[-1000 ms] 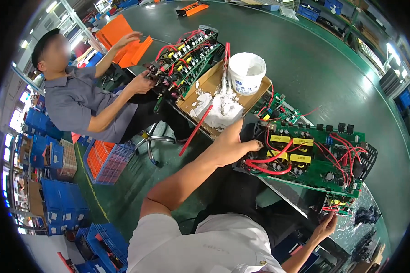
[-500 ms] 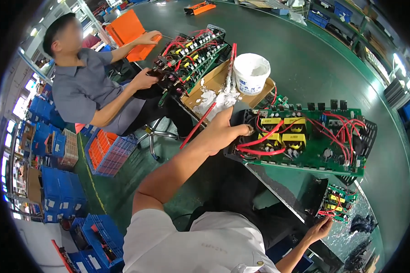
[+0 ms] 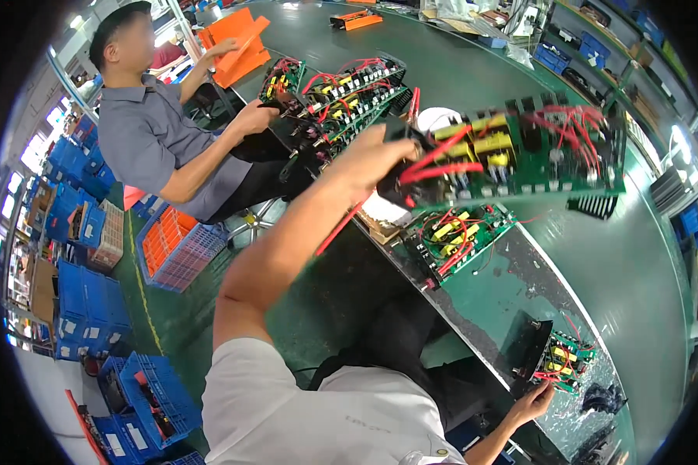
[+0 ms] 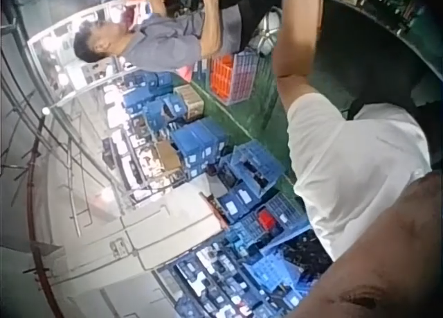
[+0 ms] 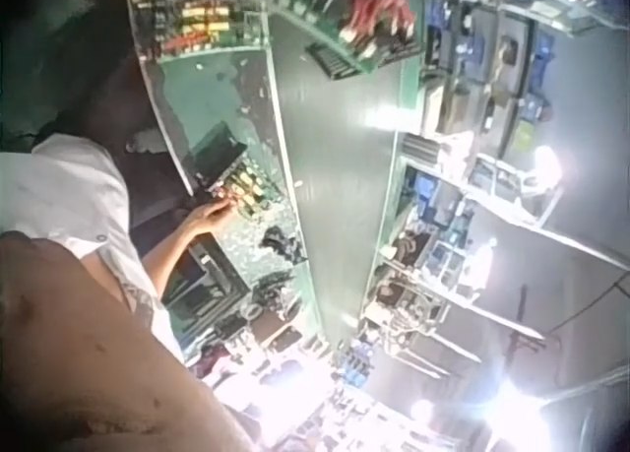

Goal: Assembling components and protective plastic housings onto printed circuit boards at a factory workstation.

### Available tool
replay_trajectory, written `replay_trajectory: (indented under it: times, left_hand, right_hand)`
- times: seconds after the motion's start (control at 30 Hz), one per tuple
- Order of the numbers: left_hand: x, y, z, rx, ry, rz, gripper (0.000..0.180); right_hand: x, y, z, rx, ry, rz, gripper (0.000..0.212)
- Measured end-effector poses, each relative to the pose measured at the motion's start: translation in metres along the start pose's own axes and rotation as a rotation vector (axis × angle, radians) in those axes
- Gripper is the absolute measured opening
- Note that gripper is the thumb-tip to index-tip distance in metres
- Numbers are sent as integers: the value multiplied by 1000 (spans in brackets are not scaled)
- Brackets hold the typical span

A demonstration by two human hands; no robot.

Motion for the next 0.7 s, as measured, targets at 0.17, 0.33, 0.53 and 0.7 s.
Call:
replay_trajectory:
  times: [0.17,0.33,0.53,0.7]
  left_hand:
    - [-60,82,-67,-175,10,-186,28]
    - [-124,189,-103,-58,-86,-353,27]
    - [-164,304,-76,-30,-112,-639,29]
    - [-188,364,2,21,-14,-791,31]
  right_hand:
    - [-7,4,34,24,94,-28,29]
    - [-11,7,17,171,46,5,34]
    - [-13,8,16,231,94,-34,31]
    - [-12,8,7,157,36,-7,39]
Point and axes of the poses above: each hand's wrist, its own x-axis away from the middle knuckle, its own y-axis out of the back of the hand, z = x × y, the point moved 7 cm from there along -x, towards the middle knuckle
